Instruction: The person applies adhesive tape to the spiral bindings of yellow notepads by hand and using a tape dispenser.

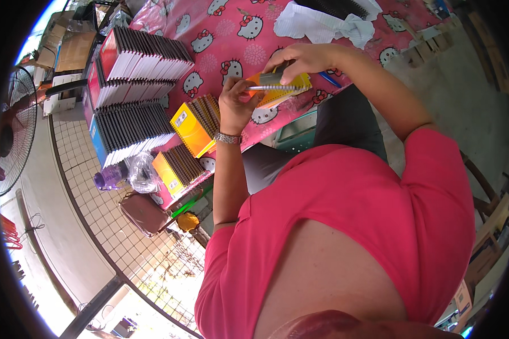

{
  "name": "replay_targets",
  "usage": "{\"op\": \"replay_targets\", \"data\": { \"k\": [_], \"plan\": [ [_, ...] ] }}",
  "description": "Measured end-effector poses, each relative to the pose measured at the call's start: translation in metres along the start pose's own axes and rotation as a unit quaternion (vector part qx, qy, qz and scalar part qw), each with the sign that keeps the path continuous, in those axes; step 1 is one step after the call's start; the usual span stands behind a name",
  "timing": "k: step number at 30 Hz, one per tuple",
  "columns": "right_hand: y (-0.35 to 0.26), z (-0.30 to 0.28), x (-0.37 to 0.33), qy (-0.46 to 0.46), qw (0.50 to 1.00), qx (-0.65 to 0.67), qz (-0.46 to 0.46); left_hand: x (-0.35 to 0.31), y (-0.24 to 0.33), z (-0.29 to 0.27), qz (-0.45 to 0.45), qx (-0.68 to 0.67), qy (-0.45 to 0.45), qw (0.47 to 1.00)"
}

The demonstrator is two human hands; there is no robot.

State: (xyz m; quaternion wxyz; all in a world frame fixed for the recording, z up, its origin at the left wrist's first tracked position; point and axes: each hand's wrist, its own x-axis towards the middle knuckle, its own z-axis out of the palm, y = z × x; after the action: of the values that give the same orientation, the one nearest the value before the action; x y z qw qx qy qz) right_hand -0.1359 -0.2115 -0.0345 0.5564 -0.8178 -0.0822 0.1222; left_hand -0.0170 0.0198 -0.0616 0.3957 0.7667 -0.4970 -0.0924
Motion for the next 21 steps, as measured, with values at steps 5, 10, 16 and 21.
{"op": "replay_targets", "data": {
  "k": [5, 10, 16, 21],
  "plan": [
    [0.012, 0.005, 0.002, -0.001, 0.968, 0.247, -0.04, 0.005, 0.006, 0.0, -0.011, -0.026, -0.017, 0.999],
    [0.005, -0.003, 0.01, -0.031, 0.904, 0.418, -0.082, 0.005, 0.0, -0.003, -0.007, -0.019, -0.028, 0.999],
    [0.007, -0.011, 0.015, -0.028, 0.929, 0.365, -0.055, 0.007, -0.004, -0.004, -0.014, -0.088, -0.036, 0.995],
    [0.009, 0.002, 0.015, 0.001, 0.929, 0.369, 0.009, 0.007, -0.002, -0.002, -0.026, -0.115, -0.024, 0.993]
  ]
}}
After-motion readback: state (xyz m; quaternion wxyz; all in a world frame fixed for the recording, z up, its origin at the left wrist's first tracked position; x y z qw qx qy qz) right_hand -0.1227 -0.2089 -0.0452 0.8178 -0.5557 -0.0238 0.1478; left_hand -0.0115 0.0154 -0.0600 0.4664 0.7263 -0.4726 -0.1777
